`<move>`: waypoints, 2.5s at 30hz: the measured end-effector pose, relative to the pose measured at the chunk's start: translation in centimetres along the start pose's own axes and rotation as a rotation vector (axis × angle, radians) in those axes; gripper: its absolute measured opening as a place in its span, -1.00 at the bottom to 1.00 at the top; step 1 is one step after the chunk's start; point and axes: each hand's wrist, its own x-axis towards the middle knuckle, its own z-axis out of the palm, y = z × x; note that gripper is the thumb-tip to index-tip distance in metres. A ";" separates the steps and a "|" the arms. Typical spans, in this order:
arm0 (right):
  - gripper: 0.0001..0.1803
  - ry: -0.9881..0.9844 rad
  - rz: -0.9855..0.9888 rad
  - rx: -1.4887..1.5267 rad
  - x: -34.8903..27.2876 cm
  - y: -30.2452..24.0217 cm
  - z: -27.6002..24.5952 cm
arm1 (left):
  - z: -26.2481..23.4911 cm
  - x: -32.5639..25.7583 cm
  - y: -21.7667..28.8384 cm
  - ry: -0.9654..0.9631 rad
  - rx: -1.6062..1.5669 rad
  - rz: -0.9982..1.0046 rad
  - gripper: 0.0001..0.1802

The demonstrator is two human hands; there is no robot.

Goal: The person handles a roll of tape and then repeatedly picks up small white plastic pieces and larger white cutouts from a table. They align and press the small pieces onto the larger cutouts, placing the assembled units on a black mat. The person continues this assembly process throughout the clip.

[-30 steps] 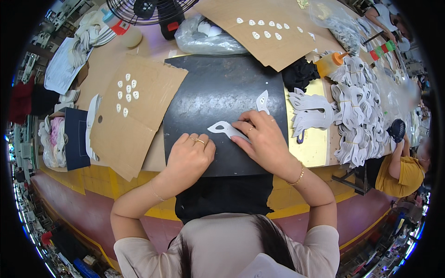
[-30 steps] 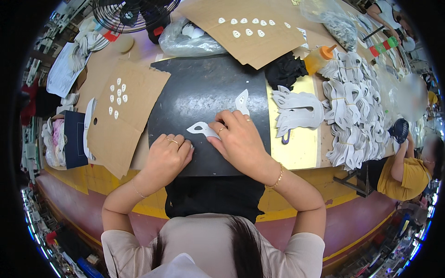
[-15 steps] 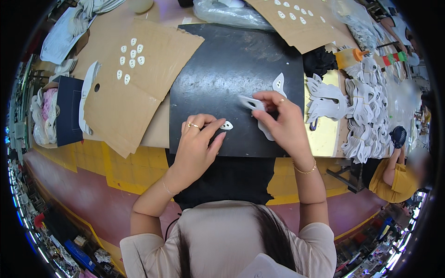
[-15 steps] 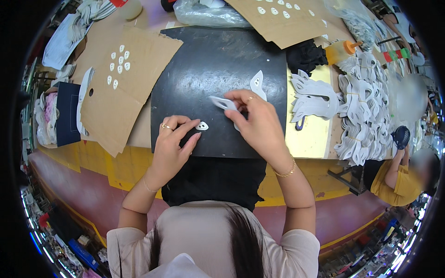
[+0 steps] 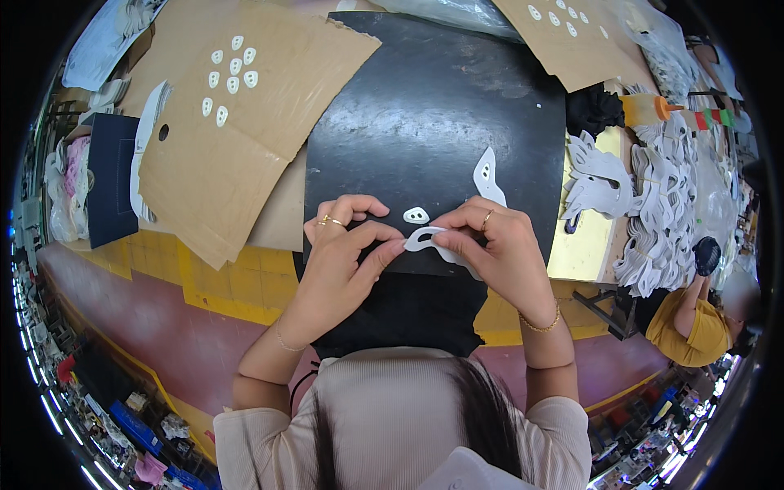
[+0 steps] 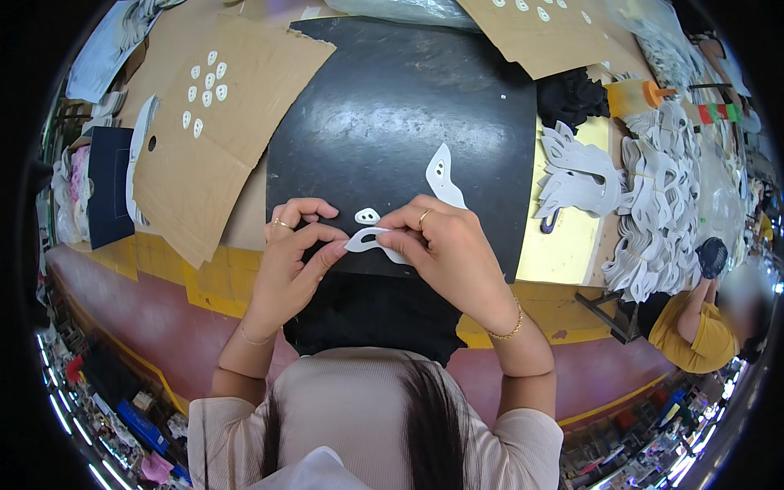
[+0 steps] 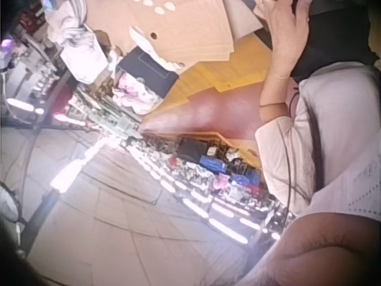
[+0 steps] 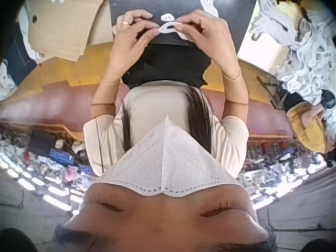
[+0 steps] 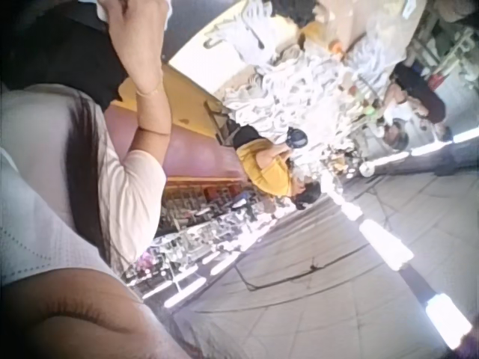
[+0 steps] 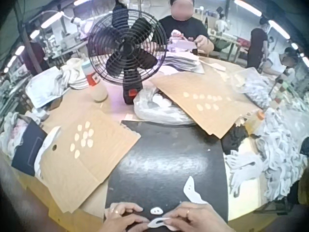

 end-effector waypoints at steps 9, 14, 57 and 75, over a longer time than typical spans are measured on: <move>-0.78 -0.010 0.134 0.022 0.8 -0.4 0.4 | 0.5 0.4 -0.1 0.091 -0.021 0.008 -0.84; -0.75 0.036 0.169 -0.033 0.1 -1.0 0.5 | 1.2 0.7 -0.7 0.197 0.056 0.026 -0.87; -0.79 0.170 -0.033 -0.227 -0.5 0.5 2.0 | 2.0 1.6 -0.5 0.254 0.202 0.021 -0.87; -0.77 0.198 -0.032 -0.228 -0.4 0.3 2.5 | 1.9 1.7 -0.5 0.250 0.215 0.031 -0.87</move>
